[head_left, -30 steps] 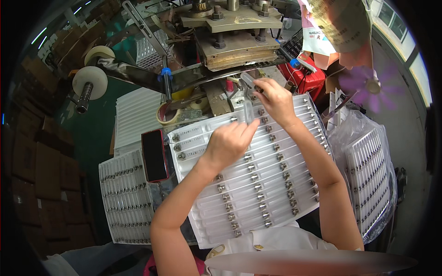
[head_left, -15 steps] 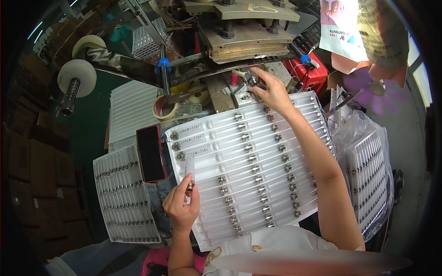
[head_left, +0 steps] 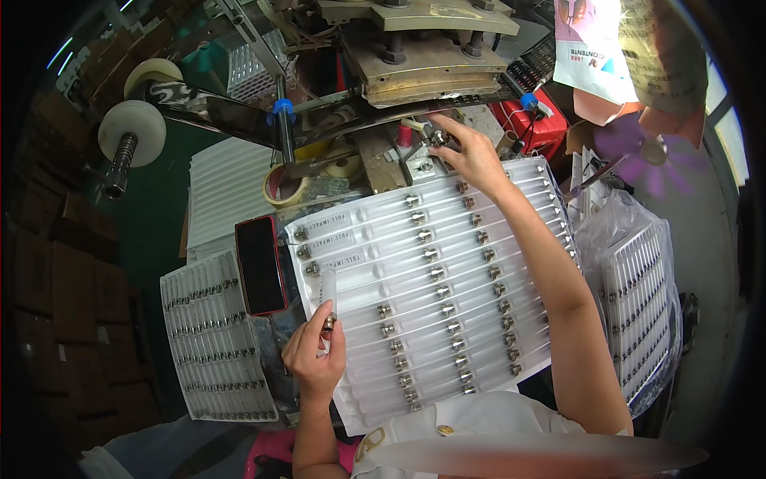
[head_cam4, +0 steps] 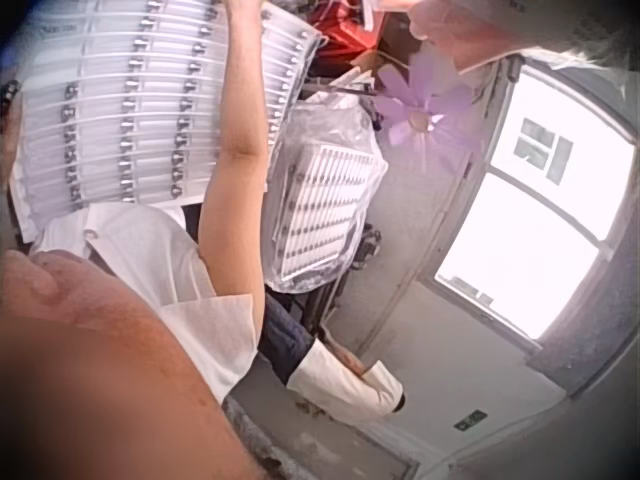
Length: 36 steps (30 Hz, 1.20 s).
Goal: Placing small cylindrical electronic components into a organized plastic tray.
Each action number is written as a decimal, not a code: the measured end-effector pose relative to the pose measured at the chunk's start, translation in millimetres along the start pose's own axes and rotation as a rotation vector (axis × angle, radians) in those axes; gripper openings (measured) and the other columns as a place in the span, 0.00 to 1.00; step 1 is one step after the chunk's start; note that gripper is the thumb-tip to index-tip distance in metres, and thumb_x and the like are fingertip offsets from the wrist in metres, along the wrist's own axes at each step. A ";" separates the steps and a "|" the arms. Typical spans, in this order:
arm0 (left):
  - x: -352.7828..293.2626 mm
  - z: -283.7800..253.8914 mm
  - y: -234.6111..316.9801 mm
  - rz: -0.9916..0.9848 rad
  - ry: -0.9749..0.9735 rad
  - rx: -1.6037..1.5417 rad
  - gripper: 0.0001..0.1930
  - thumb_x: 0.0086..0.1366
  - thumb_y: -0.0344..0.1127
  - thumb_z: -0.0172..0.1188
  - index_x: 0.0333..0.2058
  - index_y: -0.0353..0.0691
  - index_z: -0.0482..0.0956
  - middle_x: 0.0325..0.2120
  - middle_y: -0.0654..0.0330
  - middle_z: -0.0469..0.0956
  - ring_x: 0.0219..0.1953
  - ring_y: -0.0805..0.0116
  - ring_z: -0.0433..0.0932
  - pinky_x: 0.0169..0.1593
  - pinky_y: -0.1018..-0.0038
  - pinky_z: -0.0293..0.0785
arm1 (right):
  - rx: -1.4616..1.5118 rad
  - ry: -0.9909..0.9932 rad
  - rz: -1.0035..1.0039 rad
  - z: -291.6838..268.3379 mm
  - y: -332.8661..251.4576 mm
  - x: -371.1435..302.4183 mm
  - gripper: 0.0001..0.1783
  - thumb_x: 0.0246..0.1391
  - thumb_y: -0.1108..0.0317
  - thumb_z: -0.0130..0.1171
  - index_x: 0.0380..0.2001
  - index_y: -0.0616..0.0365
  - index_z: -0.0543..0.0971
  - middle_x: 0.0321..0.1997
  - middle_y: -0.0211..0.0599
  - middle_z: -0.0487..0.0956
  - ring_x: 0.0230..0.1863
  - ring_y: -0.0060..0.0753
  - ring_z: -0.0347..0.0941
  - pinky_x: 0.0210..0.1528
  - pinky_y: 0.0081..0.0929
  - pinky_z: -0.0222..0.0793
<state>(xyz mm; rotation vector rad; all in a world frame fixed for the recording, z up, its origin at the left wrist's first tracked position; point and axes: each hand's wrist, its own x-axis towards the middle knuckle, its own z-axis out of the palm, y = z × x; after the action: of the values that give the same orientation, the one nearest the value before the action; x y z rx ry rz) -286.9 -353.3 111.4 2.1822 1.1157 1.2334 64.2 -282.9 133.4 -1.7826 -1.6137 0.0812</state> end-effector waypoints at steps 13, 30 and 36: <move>-6.2 -13.3 -11.5 -0.151 0.115 -0.295 0.13 0.54 0.22 0.58 0.40 0.34 0.81 0.27 0.59 0.79 0.19 0.77 0.70 0.23 0.82 0.65 | 0.028 0.078 0.050 -11.1 -8.3 -12.0 0.32 0.45 0.62 0.66 0.56 0.47 0.70 0.42 0.43 0.79 0.43 0.47 0.74 0.45 0.37 0.70; 27.5 -4.9 -52.4 -0.163 -0.220 -0.097 0.14 0.52 0.29 0.65 0.40 0.43 0.80 0.31 0.61 0.77 0.32 0.67 0.77 0.35 0.75 0.72 | 0.151 -0.463 -0.459 27.9 -127.3 -117.8 0.19 0.43 0.72 0.64 0.42 0.56 0.76 0.45 0.37 0.77 0.43 0.34 0.75 0.40 0.30 0.71; 32.2 -17.2 -35.0 -0.040 -0.208 0.162 0.18 0.46 0.31 0.69 0.40 0.43 0.81 0.35 0.62 0.77 0.40 0.61 0.75 0.43 0.69 0.72 | 0.538 -0.350 -0.152 -7.3 -105.3 -99.7 0.27 0.42 0.81 0.63 0.49 0.52 0.75 0.44 0.35 0.77 0.42 0.34 0.76 0.44 0.27 0.73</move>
<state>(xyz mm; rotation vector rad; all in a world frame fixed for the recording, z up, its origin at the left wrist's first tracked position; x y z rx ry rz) -307.6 -307.3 114.5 2.3310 1.2013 0.9023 -42.4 -379.3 154.8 -1.2723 -1.7497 0.7196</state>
